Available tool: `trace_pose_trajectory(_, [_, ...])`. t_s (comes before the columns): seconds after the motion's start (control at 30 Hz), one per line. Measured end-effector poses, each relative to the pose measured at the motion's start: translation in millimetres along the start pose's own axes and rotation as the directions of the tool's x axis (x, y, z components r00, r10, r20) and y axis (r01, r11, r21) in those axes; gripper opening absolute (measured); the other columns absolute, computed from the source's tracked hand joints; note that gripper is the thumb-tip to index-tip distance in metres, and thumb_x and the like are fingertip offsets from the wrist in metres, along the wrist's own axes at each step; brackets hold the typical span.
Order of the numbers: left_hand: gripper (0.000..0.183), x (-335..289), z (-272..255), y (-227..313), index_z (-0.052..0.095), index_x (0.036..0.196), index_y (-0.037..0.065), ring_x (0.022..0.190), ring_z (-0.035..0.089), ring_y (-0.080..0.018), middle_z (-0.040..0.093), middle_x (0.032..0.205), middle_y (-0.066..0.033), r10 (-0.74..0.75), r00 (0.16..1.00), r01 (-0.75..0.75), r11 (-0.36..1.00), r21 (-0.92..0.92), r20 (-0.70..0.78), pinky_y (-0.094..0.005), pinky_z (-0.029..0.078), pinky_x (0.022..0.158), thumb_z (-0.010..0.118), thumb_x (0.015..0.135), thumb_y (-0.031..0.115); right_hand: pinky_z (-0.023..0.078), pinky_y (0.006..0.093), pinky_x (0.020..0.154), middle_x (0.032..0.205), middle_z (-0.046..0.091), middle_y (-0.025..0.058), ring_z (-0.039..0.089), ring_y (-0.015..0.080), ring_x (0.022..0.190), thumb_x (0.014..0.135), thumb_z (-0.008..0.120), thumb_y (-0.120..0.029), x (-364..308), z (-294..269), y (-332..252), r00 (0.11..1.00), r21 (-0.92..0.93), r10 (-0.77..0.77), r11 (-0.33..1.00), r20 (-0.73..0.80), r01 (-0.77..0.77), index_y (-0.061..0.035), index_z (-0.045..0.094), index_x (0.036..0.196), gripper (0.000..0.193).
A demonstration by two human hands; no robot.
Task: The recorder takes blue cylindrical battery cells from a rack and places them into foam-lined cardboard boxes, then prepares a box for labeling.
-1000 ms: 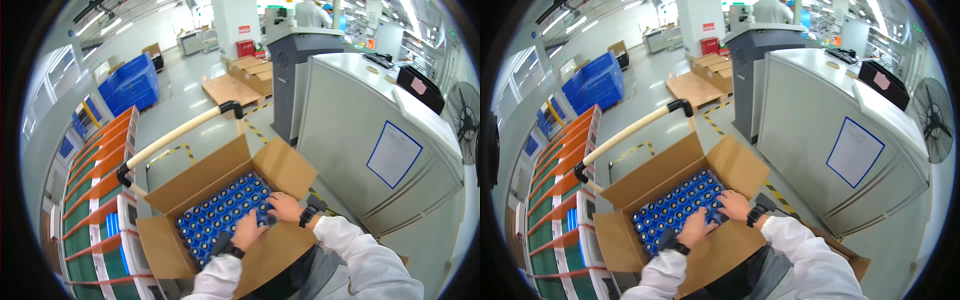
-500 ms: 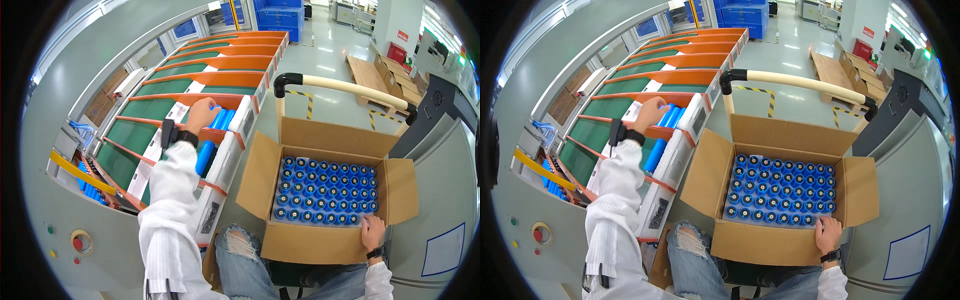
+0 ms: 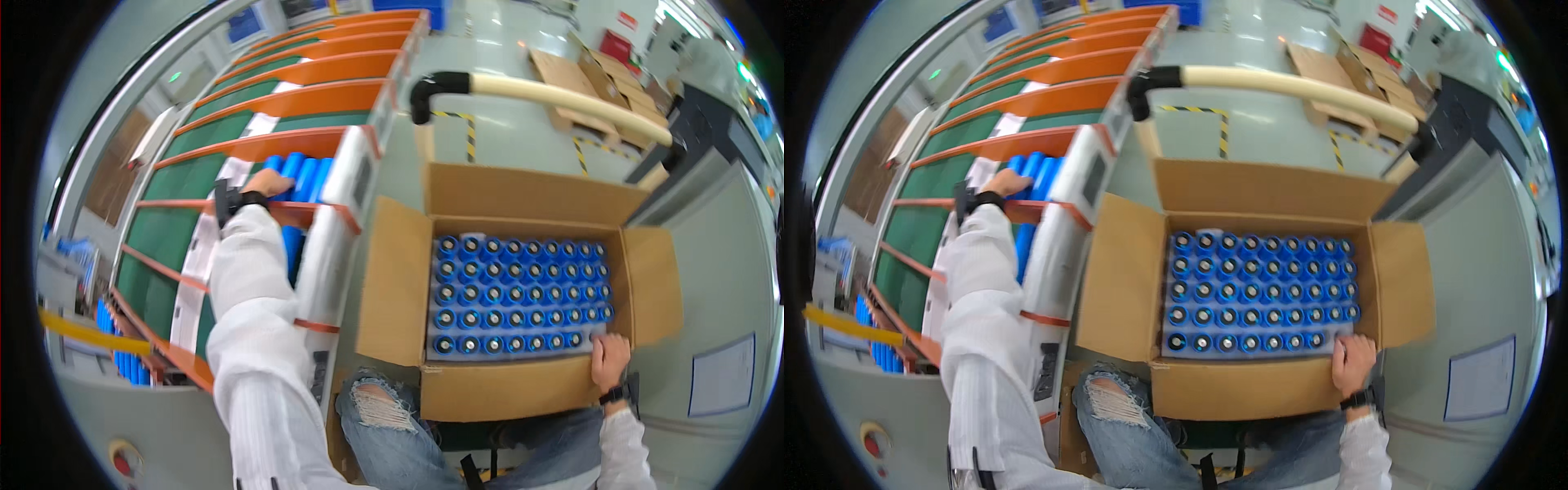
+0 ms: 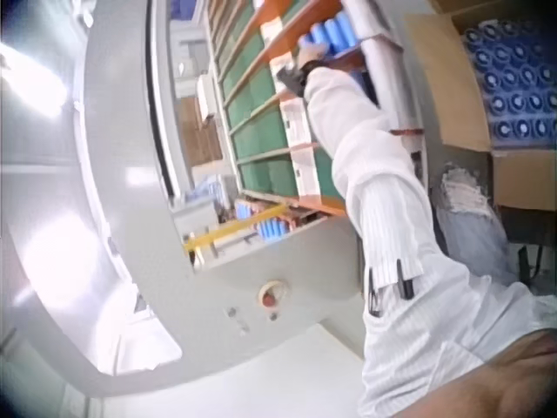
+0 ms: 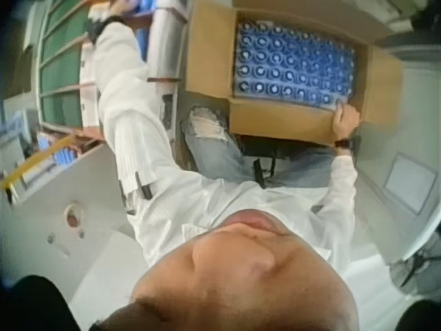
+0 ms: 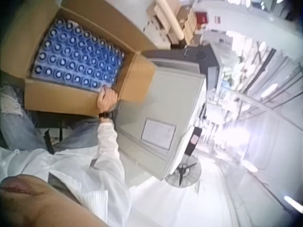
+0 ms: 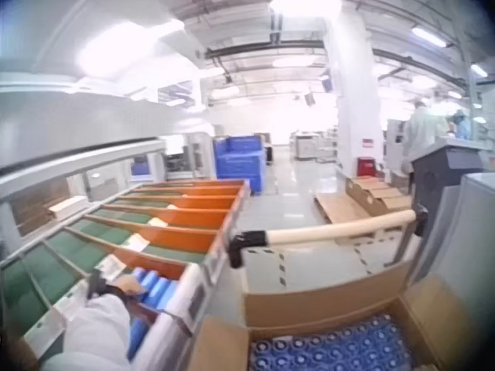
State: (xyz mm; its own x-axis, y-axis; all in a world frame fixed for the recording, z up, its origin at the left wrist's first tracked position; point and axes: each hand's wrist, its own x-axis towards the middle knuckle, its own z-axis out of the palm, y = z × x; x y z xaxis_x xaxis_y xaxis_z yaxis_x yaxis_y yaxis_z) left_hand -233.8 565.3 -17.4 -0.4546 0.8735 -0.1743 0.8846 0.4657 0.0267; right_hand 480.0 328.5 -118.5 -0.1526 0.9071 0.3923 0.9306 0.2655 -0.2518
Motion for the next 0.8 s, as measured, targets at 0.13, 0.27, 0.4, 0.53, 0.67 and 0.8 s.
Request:
trace_pose_trajectory(0.13, [0.077, 37.7, 12.5, -50.5, 0.052, 0.131, -0.003, 0.121, 0.054, -0.0411, 0.056, 0.126, -0.0312, 0.0, 0.995, -0.005, 0.998, 0.061, 0.095, -0.0438, 0.042, 0.101, 0.061, 0.073, 0.048, 0.041, 0.0405, 0.07, 0.075, 0.061, 0.0097, 0.056, 0.03, 0.073, 0.081, 0.061, -0.017, 10.9, -0.7, -5.2, 0.999, -0.021, -0.04, 0.999, -0.015, 0.04, -0.0071, 0.063, 0.078, 0.011])
trace_pose_trajectory(0.27, [0.074, 73.2, -1.4, -111.0, 0.065, 0.115, -0.002, 0.101, 0.064, -0.0301, 0.067, 0.106, -0.0222, -0.072, 0.995, 0.068, 0.996, -0.059, -0.071, -0.038, 0.048, 0.085, 0.062, 0.074, 0.059, 0.042, 0.0379, 0.07, 0.073, 0.061, 0.0069, 0.056, 0.0268, 0.07, 0.082, 0.065, -0.023, 17.4, 4.6, -1.2, 0.998, 0.078, -0.054, 0.995, -0.041, 0.057, -0.0087, 0.064, 0.076, 0.016])
trace_pose_trajectory(0.4, [0.042, 33.2, 11.8, -53.9, 0.064, 0.087, 0.008, 0.051, 0.047, -0.0132, 0.052, 0.068, -0.0003, -0.145, 0.989, 0.106, 0.621, -0.777, 0.019, -0.0288, 0.037, 0.049, 0.072, 0.072, 0.046, 0.043, 0.0371, 0.07, 0.077, 0.062, 0.0079, 0.058, 0.0278, 0.074, 0.082, 0.066, -0.022, 0.8, -3.1, 9.1, 0.999, 0.038, 0.026, 0.999, -0.041, -0.025, -0.007, 0.065, 0.08, 0.015])
trace_pose_trajectory(0.53, [0.047, -83.5, -57.9, 1.5, 0.056, 0.113, 0.006, 0.089, 0.058, -0.0184, 0.058, 0.101, -0.0066, 0.111, 0.989, -0.12, 0.158, -0.98, -0.103, -0.0312, 0.046, 0.076, 0.068, 0.083, 0.04, 0.048, 0.0335, 0.088, 0.109, 0.063, 0.0108, 0.06, 0.0217, 0.104, 0.09, 0.063, -0.015, -11.5, -21.3, -43.3, 0.961, 0.611, 0.27, 0.752, 0.057, -0.247, -0.001, 0.061, 0.111, 0.025])
trace_pose_trajectory(0.67, [0.057, -245.3, -94.0, 62.5, 0.05, 0.122, 0.004, 0.107, 0.059, -0.0303, 0.059, 0.111, -0.0061, 0.493, 0.859, -0.118, -0.067, -0.991, -0.136, -0.0438, 0.048, 0.093, 0.067, 0.08, 0.039, 0.042, 0.0385, 0.102, 0.126, 0.055, 0.0109, 0.053, 0.0236, 0.12, 0.098, 0.055, -0.024, -2.0, -32.5, -154.6, 0.952, 0.95, -0.003, -0.066, 0.306, -0.305, -0.004, 0.037, 0.142, 0.052])
trace_pose_trajectory(0.8, [0.07, -365.0, -43.9, 141.1, 0.049, 0.125, -0.002, 0.104, 0.061, -0.0335, 0.06, 0.104, -0.012, 0.754, 0.595, 0.17, 0.222, -0.96, 0.28, -0.0454, 0.051, 0.089, 0.071, 0.069, 0.035, 0.042, 0.0369, 0.103, 0.129, 0.055, 0.0114, 0.052, 0.0223, 0.123, 0.101, 0.05, -0.028, 8.8, -47.7, -191.7, 0.941, 0.823, -0.088, -0.462, 0.327, -0.33, -0.0034, 0.034, 0.144, 0.053])
